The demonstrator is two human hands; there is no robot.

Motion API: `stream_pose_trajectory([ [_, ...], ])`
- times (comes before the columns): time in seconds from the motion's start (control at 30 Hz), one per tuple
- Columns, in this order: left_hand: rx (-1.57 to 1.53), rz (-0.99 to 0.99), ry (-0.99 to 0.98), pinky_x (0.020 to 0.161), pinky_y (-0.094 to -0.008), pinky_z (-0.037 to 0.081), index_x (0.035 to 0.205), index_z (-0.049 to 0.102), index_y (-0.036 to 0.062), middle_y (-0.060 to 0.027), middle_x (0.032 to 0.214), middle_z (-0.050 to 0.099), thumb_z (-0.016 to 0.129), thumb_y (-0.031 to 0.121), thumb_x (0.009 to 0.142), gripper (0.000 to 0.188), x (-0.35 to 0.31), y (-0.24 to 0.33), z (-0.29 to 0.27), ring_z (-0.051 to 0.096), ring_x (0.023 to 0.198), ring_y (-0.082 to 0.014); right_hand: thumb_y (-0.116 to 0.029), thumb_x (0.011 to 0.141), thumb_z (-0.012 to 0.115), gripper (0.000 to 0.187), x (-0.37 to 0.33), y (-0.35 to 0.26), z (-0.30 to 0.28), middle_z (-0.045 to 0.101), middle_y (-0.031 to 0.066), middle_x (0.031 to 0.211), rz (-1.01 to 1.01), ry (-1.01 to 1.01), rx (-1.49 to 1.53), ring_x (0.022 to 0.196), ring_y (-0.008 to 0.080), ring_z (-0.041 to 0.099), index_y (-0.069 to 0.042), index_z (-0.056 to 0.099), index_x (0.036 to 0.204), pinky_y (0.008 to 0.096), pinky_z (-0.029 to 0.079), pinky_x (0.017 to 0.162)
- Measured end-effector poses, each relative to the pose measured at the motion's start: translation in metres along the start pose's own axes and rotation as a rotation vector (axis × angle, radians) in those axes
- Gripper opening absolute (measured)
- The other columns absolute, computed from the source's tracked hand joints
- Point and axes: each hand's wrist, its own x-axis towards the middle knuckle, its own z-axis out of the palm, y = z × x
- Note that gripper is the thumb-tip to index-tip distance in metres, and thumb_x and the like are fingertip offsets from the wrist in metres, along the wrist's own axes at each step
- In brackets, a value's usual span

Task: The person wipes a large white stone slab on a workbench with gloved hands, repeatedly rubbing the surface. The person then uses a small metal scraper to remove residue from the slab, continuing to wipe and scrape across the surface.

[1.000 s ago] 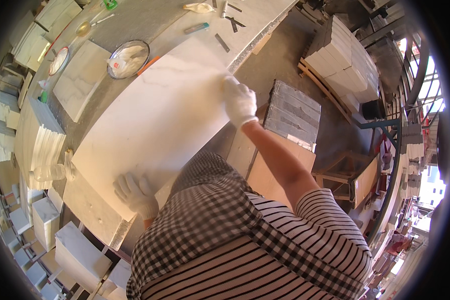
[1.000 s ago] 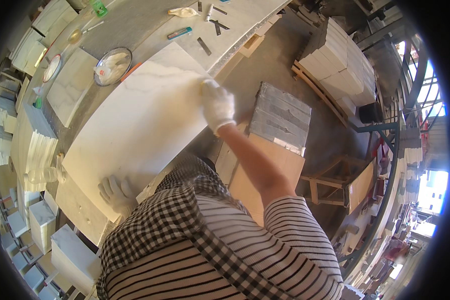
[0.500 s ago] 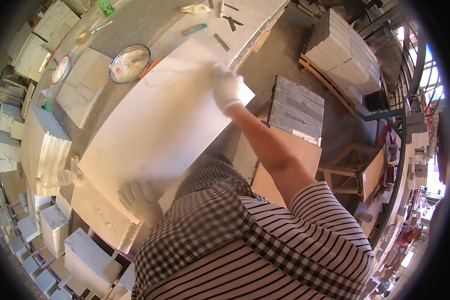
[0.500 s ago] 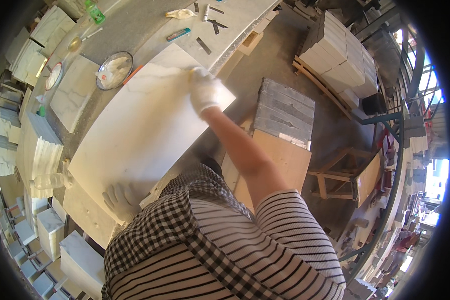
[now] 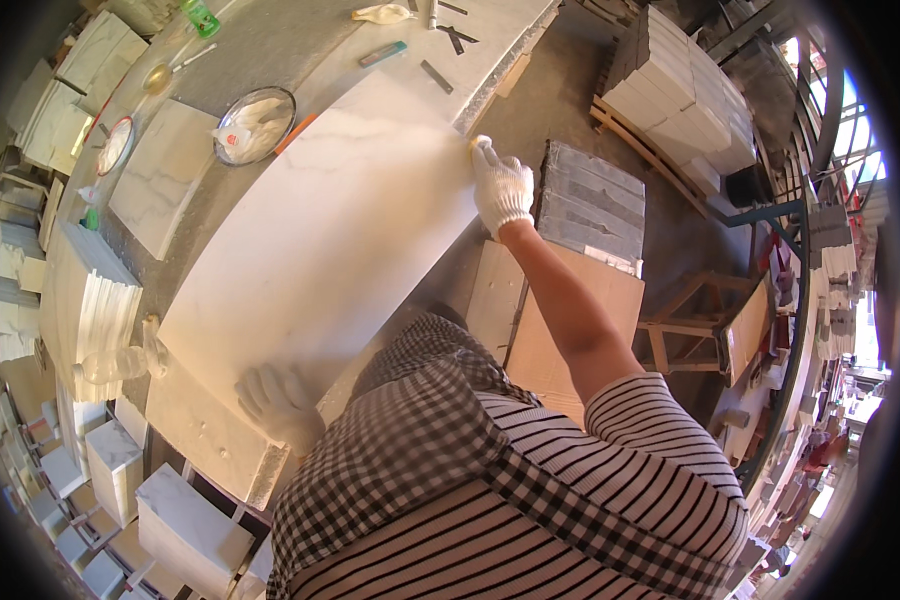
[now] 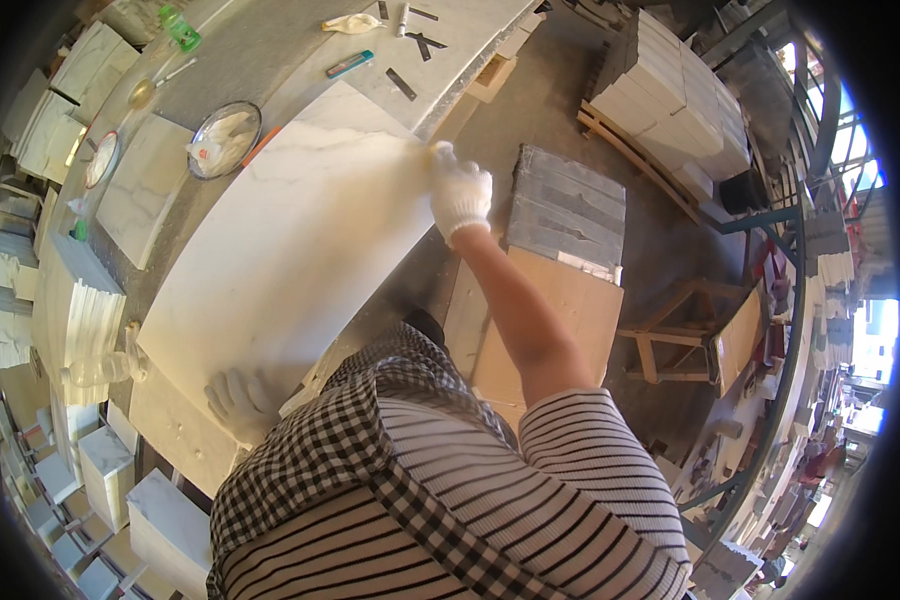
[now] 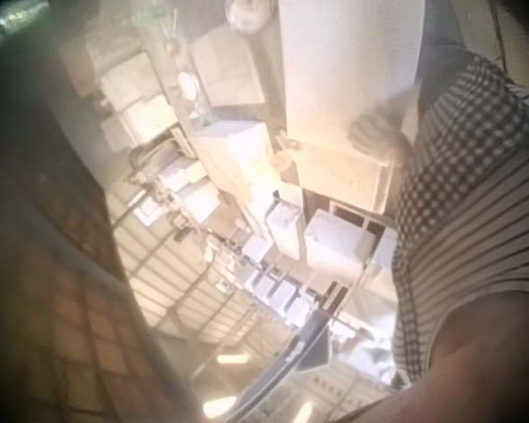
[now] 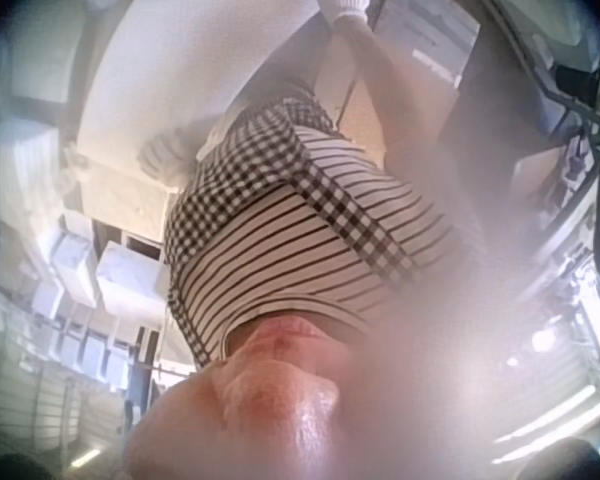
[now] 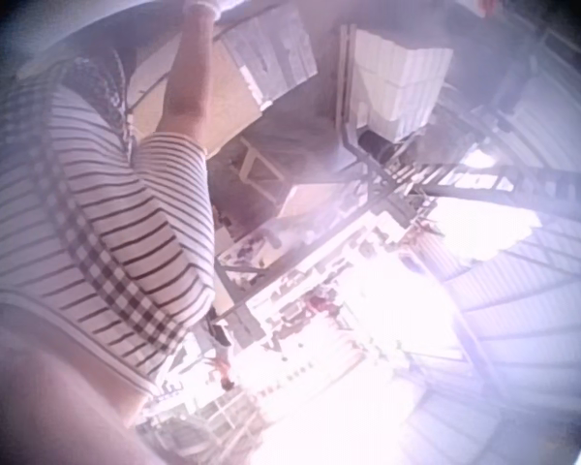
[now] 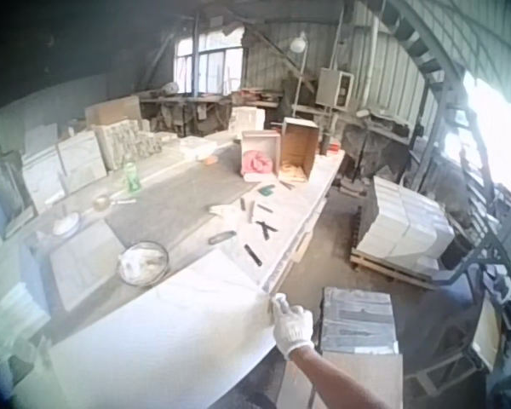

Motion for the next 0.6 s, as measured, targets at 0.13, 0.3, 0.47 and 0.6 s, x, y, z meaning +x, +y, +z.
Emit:
stream_pose_trajectory([
  [0.13, -0.118, -0.019, -0.059, 0.109, -0.0542, 0.035, 0.12, 0.06, 0.0006, -0.0188, 0.131, 0.057, 0.058, 0.026, 0.095, 0.035, -0.001, 0.003, 0.0, 0.046, 0.128, -0.0452, -0.013, 0.089, 0.057, 0.028, -0.071, -0.056, -0.007, 0.069, 0.0065, 0.084, -0.305, -0.362, 0.151, 0.071, 0.0253, 0.07, -0.008, 0.059, 0.117, 0.0412, 0.053, 0.057],
  [0.3, -0.057, -0.009, -0.02, 0.108, -0.0545, 0.035, 0.122, 0.057, -0.0008, -0.0183, 0.131, 0.056, 0.059, 0.026, 0.094, 0.038, 0.006, 0.004, -0.002, 0.047, 0.126, -0.0436, -0.008, 0.084, 0.06, 0.041, -0.107, -0.072, -0.027, 0.069, 0.0077, 0.08, -0.46, -0.565, 0.183, 0.068, 0.0236, 0.07, -0.005, 0.055, 0.124, 0.0373, 0.055, 0.055],
  [0.47, -0.109, 0.009, -0.069, 0.108, -0.0549, 0.035, 0.122, 0.057, -0.0009, -0.0189, 0.132, 0.055, 0.059, 0.028, 0.095, 0.04, 0.005, 0.002, -0.006, 0.047, 0.127, -0.0433, -0.007, 0.087, 0.056, 0.022, -0.031, -0.005, -0.034, 0.068, 0.0103, 0.081, -0.022, -0.144, 0.135, 0.065, 0.0267, 0.067, -0.011, 0.061, 0.108, 0.041, 0.051, 0.054],
  [0.6, -0.089, 0.021, -0.031, 0.107, -0.0548, 0.037, 0.122, 0.057, -0.0005, -0.018, 0.132, 0.055, 0.059, 0.029, 0.095, 0.04, 0.005, 0.005, -0.007, 0.046, 0.127, -0.0432, -0.011, 0.084, 0.058, 0.038, -0.051, -0.049, -0.026, 0.067, 0.0074, 0.097, -0.198, -0.422, 0.018, 0.083, 0.0238, 0.066, -0.008, 0.058, 0.122, 0.0383, 0.053, 0.069],
])
